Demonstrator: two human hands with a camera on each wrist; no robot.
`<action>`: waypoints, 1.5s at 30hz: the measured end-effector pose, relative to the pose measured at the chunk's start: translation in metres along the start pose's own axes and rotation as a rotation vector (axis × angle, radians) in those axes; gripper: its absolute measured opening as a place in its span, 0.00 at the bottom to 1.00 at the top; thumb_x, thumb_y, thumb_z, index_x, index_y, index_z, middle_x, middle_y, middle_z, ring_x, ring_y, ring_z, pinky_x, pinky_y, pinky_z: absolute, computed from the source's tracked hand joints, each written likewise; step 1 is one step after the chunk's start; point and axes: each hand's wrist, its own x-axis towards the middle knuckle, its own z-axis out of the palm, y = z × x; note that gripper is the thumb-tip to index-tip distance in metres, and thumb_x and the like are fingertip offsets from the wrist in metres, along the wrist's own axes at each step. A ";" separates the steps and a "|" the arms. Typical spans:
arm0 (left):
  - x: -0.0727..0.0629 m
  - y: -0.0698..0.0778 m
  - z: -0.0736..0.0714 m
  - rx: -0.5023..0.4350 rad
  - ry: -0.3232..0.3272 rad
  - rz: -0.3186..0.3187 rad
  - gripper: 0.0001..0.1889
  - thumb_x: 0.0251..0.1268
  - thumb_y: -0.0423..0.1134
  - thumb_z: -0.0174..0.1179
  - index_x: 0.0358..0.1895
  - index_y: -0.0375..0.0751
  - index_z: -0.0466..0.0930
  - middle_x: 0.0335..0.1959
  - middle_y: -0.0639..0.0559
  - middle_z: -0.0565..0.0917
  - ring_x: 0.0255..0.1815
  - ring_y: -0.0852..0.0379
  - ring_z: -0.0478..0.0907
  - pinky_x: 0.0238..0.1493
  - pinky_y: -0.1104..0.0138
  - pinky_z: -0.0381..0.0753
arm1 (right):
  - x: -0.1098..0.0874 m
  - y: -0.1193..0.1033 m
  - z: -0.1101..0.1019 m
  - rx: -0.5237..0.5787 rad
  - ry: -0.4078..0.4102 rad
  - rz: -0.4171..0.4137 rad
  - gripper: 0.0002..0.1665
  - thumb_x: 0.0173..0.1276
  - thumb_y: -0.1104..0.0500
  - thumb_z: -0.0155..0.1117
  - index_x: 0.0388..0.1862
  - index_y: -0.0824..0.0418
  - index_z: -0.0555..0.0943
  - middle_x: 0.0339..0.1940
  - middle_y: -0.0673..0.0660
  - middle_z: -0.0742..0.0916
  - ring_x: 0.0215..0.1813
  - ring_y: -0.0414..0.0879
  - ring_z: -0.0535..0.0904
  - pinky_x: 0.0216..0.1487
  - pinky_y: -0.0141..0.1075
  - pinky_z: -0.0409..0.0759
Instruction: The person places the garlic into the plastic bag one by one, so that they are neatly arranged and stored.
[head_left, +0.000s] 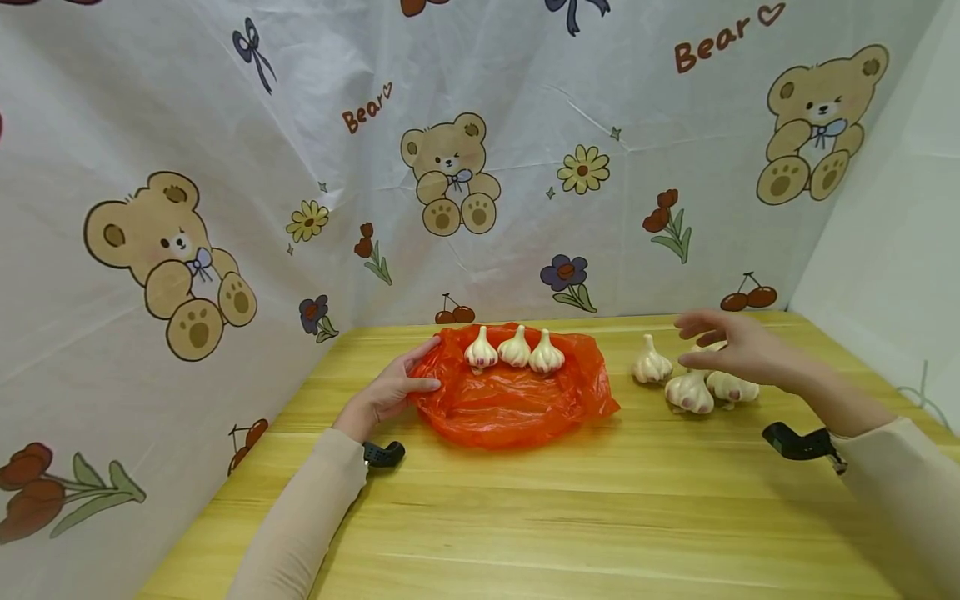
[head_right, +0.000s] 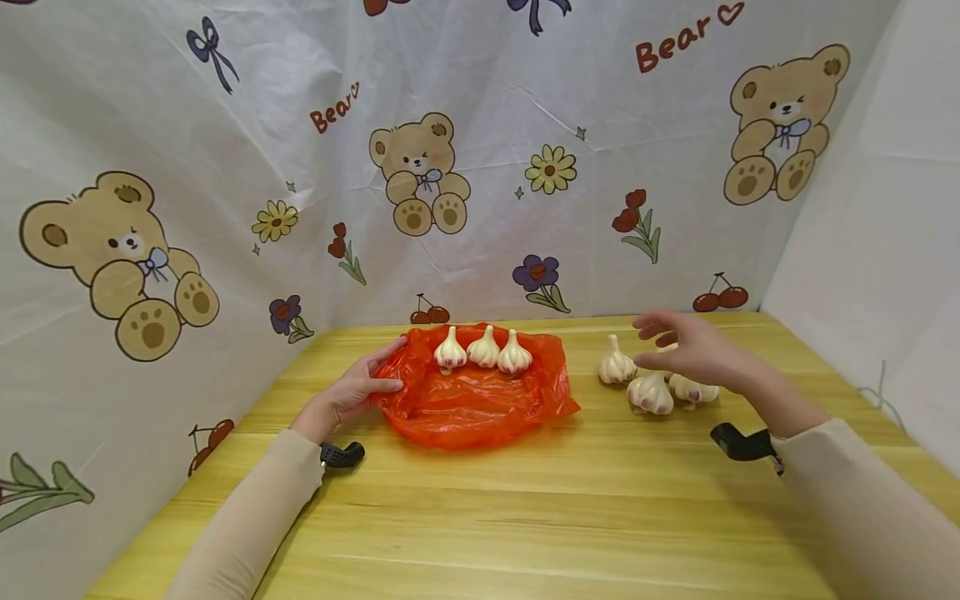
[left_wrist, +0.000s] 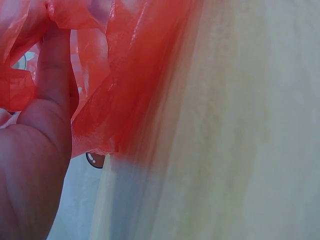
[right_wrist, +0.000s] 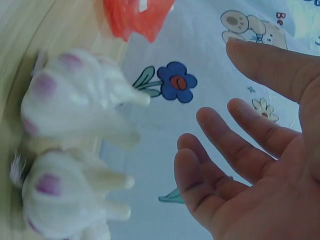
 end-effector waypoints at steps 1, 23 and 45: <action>0.000 0.000 0.000 -0.001 0.001 0.000 0.48 0.68 0.21 0.60 0.85 0.59 0.48 0.87 0.51 0.48 0.82 0.39 0.57 0.59 0.60 0.86 | -0.003 0.002 -0.003 -0.006 0.003 0.004 0.33 0.74 0.50 0.68 0.71 0.64 0.72 0.64 0.67 0.81 0.65 0.69 0.77 0.58 0.57 0.82; 0.001 0.000 0.001 -0.004 -0.009 0.009 0.48 0.69 0.21 0.60 0.85 0.56 0.46 0.87 0.50 0.47 0.83 0.38 0.54 0.61 0.60 0.85 | -0.026 0.080 -0.020 0.045 0.060 0.115 0.33 0.75 0.52 0.67 0.70 0.69 0.69 0.65 0.74 0.79 0.65 0.75 0.74 0.43 0.25 0.81; 0.003 -0.002 -0.001 0.016 -0.006 0.006 0.48 0.68 0.23 0.61 0.85 0.56 0.48 0.86 0.50 0.50 0.83 0.39 0.55 0.63 0.59 0.83 | -0.029 0.124 0.002 0.184 -0.050 0.157 0.39 0.74 0.54 0.67 0.73 0.74 0.65 0.69 0.79 0.74 0.51 0.22 0.74 0.47 0.29 0.85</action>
